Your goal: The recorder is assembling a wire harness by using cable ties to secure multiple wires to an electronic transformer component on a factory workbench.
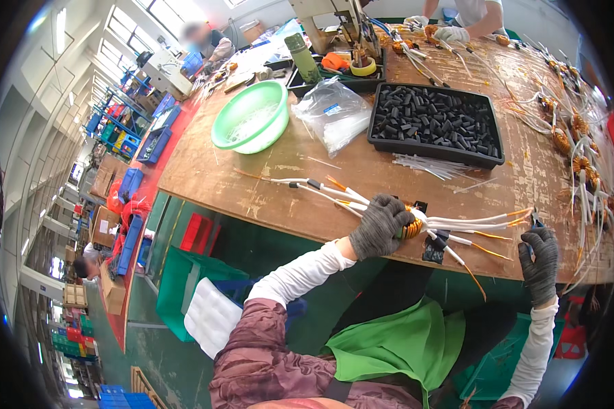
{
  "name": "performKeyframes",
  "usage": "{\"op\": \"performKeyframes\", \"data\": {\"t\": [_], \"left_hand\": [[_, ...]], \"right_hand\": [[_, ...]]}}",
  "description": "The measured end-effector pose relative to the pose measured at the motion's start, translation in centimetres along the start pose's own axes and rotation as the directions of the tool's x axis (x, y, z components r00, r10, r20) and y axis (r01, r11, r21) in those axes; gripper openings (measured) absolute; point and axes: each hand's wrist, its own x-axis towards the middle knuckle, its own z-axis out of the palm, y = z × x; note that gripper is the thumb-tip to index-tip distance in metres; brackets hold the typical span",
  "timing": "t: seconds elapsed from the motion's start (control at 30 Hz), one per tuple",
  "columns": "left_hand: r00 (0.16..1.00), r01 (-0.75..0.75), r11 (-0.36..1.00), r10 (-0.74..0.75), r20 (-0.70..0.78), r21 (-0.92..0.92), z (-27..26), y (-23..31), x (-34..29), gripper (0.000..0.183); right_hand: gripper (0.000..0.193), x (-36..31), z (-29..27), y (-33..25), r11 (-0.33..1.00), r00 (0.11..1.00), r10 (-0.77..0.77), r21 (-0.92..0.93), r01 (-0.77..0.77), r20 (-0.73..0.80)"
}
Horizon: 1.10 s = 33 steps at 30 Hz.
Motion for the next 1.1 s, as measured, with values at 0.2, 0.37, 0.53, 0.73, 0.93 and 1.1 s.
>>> {"op": "performKeyframes", "data": {"t": [0.2, 0.37, 0.53, 0.73, 0.93, 1.1], "left_hand": [[0.988, -0.040, 0.999, 0.044, 0.147, -0.024, -0.3, 0.4, -1.2, 0.045], [0.993, -0.036, 0.998, 0.041, 0.113, -0.054, -0.5, 0.6, -1.1, 0.043], [0.993, -0.044, 0.998, 0.049, 0.108, -0.046, -0.6, 0.4, -1.0, 0.043], [0.994, -0.040, 0.999, 0.042, 0.100, -0.022, -1.0, 0.8, -1.1, 0.040], [0.991, -0.024, 0.999, 0.029, 0.131, -0.036, -1.1, 1.4, -1.6, 0.042], [0.986, -0.048, 0.995, 0.061, 0.158, -0.085, -0.3, 2.0, -0.6, 0.040]], "right_hand": [[0.013, -0.3, 0.7, 0.4, 0.997, 0.998, -0.057, -0.047, 0.055, -0.023], [0.011, -0.8, 0.7, 0.4, 1.000, 1.000, 0.009, -0.007, -0.009, 0.022], [0.010, -1.6, 0.7, 0.2, 0.999, 0.999, 0.038, 0.016, -0.039, 0.036], [0.009, -2.5, 0.6, 0.1, 0.991, 0.986, 0.124, 0.036, -0.129, 0.110], [0.010, -4.1, 0.4, 0.4, 0.991, 0.986, 0.128, 0.015, -0.131, 0.105], [0.008, -5.4, -0.5, 0.4, 0.983, 0.977, 0.179, -0.049, -0.174, 0.112]]}}
